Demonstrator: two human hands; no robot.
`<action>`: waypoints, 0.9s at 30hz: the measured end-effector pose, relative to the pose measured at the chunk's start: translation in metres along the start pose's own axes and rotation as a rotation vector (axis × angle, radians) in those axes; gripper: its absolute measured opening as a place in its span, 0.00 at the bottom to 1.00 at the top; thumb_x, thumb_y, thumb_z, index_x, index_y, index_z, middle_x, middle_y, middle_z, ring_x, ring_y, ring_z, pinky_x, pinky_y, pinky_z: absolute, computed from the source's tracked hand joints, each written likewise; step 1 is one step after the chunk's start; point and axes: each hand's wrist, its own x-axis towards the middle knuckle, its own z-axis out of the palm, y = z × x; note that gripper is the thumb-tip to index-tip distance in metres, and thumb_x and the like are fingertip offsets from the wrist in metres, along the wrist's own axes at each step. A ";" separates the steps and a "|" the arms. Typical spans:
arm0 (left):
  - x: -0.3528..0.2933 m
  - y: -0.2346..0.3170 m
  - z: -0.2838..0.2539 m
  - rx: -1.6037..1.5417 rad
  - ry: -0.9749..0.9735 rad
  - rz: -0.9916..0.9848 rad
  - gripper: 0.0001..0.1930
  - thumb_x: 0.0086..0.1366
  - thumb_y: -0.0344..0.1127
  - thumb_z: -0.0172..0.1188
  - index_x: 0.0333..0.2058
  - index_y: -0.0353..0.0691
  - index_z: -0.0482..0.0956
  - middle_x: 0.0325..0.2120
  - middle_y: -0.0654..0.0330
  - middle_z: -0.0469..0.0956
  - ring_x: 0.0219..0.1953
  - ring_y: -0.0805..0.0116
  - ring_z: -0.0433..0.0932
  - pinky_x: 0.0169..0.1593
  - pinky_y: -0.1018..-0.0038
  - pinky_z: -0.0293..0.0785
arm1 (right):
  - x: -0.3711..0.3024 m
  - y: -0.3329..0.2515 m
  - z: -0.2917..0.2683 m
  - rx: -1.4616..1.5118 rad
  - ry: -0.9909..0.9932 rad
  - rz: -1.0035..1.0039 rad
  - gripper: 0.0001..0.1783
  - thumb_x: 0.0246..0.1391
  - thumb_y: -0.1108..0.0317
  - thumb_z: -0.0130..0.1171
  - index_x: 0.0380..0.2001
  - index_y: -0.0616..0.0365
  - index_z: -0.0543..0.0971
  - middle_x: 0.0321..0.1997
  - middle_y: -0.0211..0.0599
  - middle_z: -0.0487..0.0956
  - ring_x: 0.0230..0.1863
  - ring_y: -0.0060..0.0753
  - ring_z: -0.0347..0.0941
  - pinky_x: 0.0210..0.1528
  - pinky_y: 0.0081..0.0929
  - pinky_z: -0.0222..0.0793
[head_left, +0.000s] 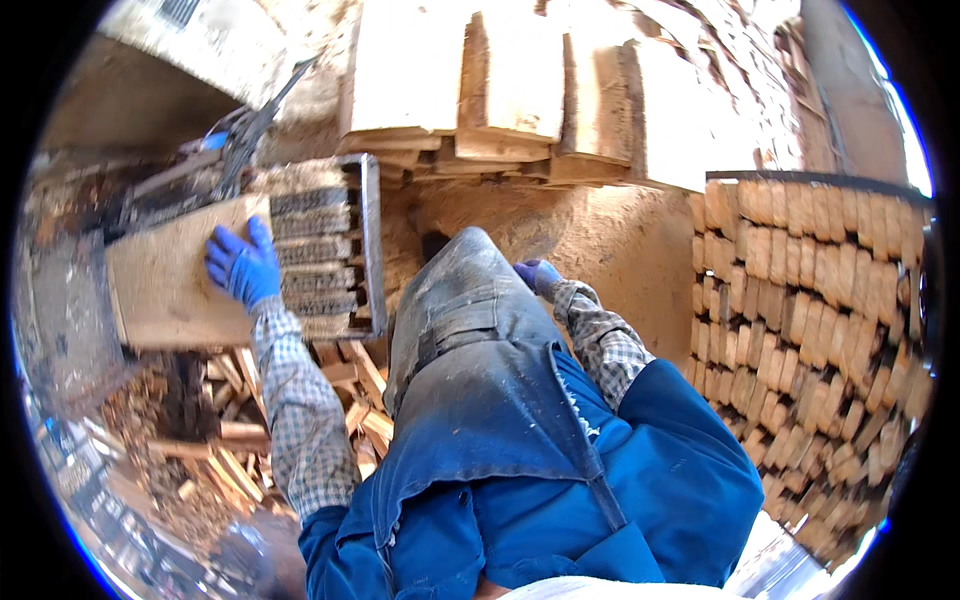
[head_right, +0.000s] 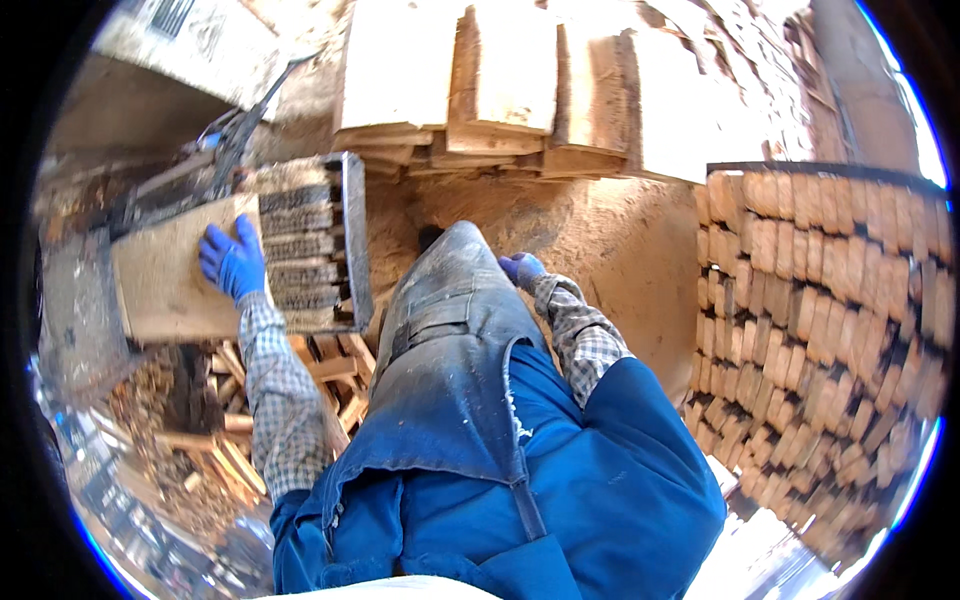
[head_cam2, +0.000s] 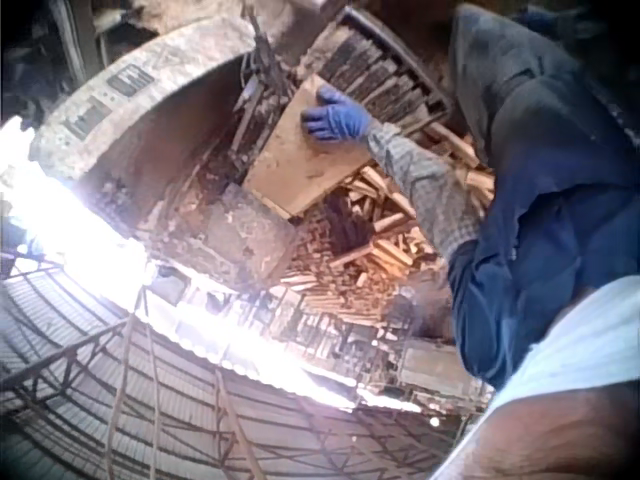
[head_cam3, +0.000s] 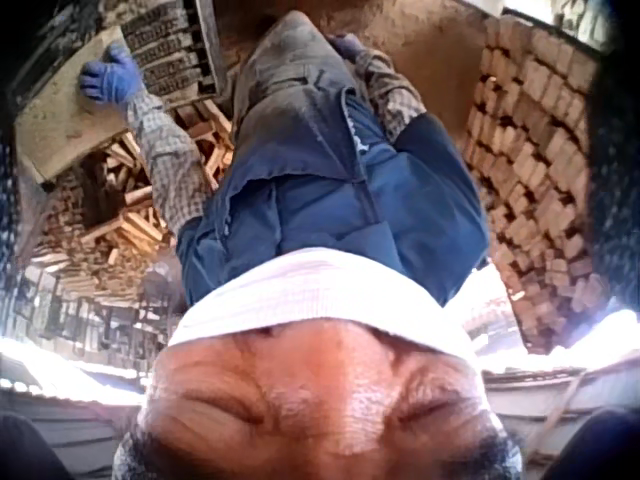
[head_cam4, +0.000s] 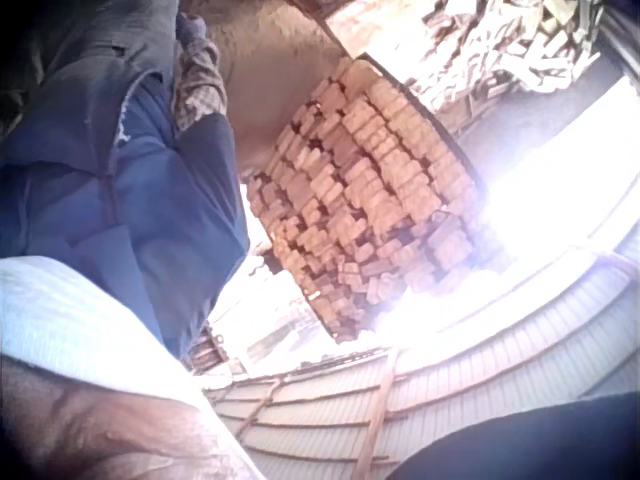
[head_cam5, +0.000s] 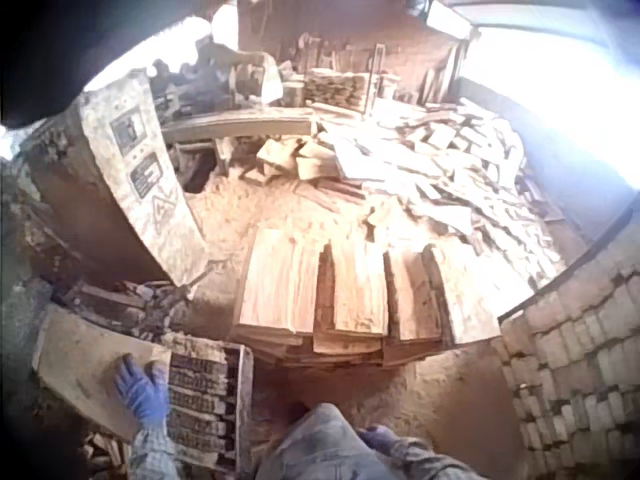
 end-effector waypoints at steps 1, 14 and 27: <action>0.003 -0.002 -0.003 -0.021 -0.047 0.003 0.34 0.66 0.65 0.47 0.53 0.38 0.70 0.50 0.43 0.71 0.48 0.41 0.71 0.48 0.48 0.67 | -0.007 -0.002 -0.004 -0.014 0.027 0.002 0.27 0.54 0.45 0.54 0.33 0.60 0.84 0.32 0.47 0.84 0.36 0.43 0.82 0.41 0.36 0.75; 0.009 -0.010 -0.004 0.032 -0.034 -0.001 0.32 0.68 0.62 0.47 0.55 0.39 0.69 0.52 0.45 0.72 0.48 0.44 0.73 0.48 0.51 0.71 | -0.034 0.044 -0.033 0.177 0.225 0.038 0.27 0.53 0.45 0.58 0.34 0.62 0.83 0.29 0.42 0.83 0.28 0.35 0.80 0.33 0.33 0.76; 0.020 -0.034 0.011 0.005 0.022 -0.017 0.32 0.66 0.61 0.49 0.53 0.36 0.71 0.51 0.42 0.72 0.50 0.41 0.71 0.52 0.49 0.66 | -0.023 0.013 -0.050 0.012 0.078 -0.052 0.30 0.53 0.43 0.58 0.41 0.63 0.83 0.40 0.49 0.84 0.43 0.44 0.80 0.46 0.37 0.73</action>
